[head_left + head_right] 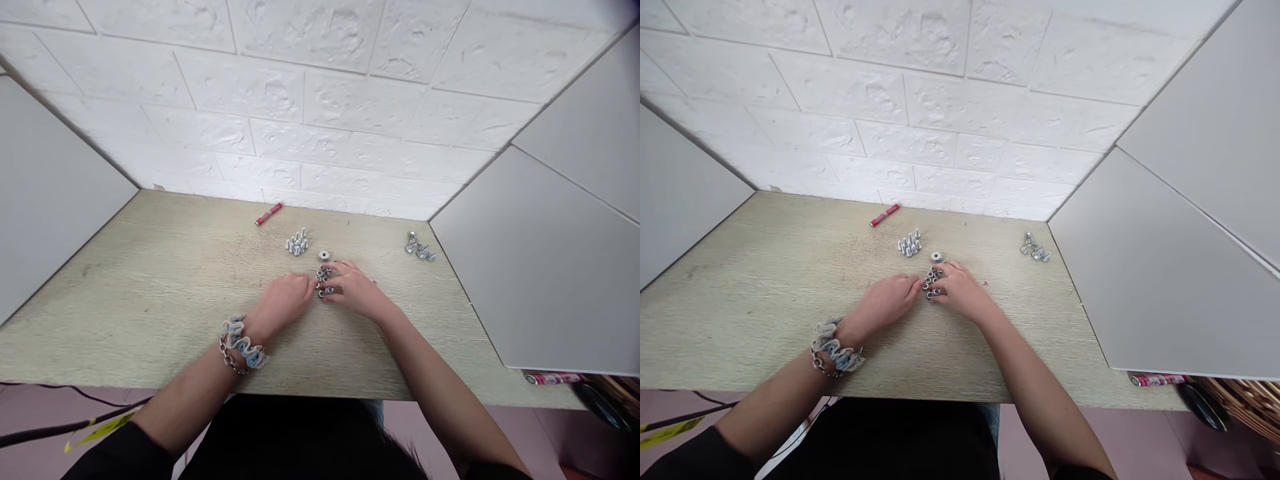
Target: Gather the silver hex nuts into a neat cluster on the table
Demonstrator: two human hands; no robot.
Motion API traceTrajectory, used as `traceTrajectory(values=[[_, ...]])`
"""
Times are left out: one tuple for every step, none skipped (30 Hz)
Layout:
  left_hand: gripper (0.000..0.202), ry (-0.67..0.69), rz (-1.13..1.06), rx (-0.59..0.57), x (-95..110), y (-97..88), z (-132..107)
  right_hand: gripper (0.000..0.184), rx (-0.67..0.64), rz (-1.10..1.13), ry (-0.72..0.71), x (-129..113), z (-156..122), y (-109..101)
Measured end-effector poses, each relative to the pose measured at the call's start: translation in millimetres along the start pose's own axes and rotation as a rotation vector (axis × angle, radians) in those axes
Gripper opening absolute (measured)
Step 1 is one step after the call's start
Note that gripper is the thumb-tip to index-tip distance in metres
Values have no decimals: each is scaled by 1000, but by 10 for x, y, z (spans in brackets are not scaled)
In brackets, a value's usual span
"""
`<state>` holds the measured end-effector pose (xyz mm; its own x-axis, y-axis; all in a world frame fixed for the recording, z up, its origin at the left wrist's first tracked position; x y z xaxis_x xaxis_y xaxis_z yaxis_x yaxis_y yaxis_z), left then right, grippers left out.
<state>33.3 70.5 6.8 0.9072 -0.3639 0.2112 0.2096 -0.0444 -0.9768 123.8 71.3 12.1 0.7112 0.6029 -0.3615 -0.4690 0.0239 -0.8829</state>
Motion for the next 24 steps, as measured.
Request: traceTrajectory(values=[[48, 0, 0, -3, 1, 2, -1, 20, 2, 4, 2, -2, 0, -4], [48, -2, 0, -5, 1, 3, -3, 20, 5, 9, 2, -4, 0, -9], [48, -4, -2, -6, 0, 3, -4, 20, 10, 12, 3, -7, 0, -15], [48, -6, -4, -6, -1, 1, -6, 20, 15, 15, 3, -10, 0, -21], [48, -9, -5, -6, -2, 0, -7, 19, 21, 18, 4, -13, 0, -26], [48, -12, -6, -7, -4, 0, -8, 19, 26, 20, 4, -17, 1, -28], [48, -19, -4, -9, -9, 1, -9, 19, 31, 22, 3, -23, 1, -28], [48, -25, -3, -11, -14, 2, -10, 19, 36, 23, 0, -30, 3, -26], [48, -29, -2, -13, -18, 3, -10, 19, 41, 24, -4, -39, 4, -23], [47, -29, -2, -11, -19, 2, -10, 18, 46, 23, -10, -51, 6, -19], [47, -25, -4, -7, -16, 0, -9, 18, 51, 21, -17, -63, 7, -15], [47, -18, -6, -3, -10, -2, -9, 17, 55, 18, -23, -75, 9, -11], [47, -11, -7, 2, -5, -5, -8, 17, 59, 15, -27, -84, 10, -11], [47, -7, -9, 5, -1, -6, -7, 16, 63, 9, -28, -88, 11, -12], [47, -9, -10, 5, -2, -7, -7, 16, 67, 2, -27, -88, 12, -16], [47, -14, -11, 3, -5, -5, -8, 16, 72, -7, -23, -85, 13, -24], [47, -20, -13, -2, -9, -3, -8, 15, 78, -15, -18, -79, 14, -35], [47, -26, -14, -6, -11, -2, -9, 16, 83, -21, -15, -73, 14, -46], [47, -30, -16, -10, -12, -1, -10, 16, 87, -25, -15, -70, 14, -57], [48, -31, -17, -13, -11, 0, -10, 15, 93, -26, -15, -68, 14, -69], [48, -30, -17, -12, -11, -1, -11, 15, 100, -23, -17, -68, 13, -83], [49, -27, -16, -8, -10, -3, -11, 15, 107, -19, -19, -70, 13, -96], [49, -22, -14, -2, -9, -5, -11, 15, 114, -12, -22, -75, 12, -108], [49, -15, -10, 4, -7, -4, -10, 15, 117, -5, -25, -82, 11, -117]])
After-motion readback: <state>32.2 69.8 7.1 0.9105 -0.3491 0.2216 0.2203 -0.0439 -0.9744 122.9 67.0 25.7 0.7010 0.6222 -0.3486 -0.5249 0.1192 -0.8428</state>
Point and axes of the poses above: each hand's wrist, its own z-axis towards the middle knuckle, its own y-axis out of the palm, x = y × z, the point moved 9 cm from there along z, towards the middle knuckle, and after that the axes turned 10 degrees about x, right-handed, at the moved point
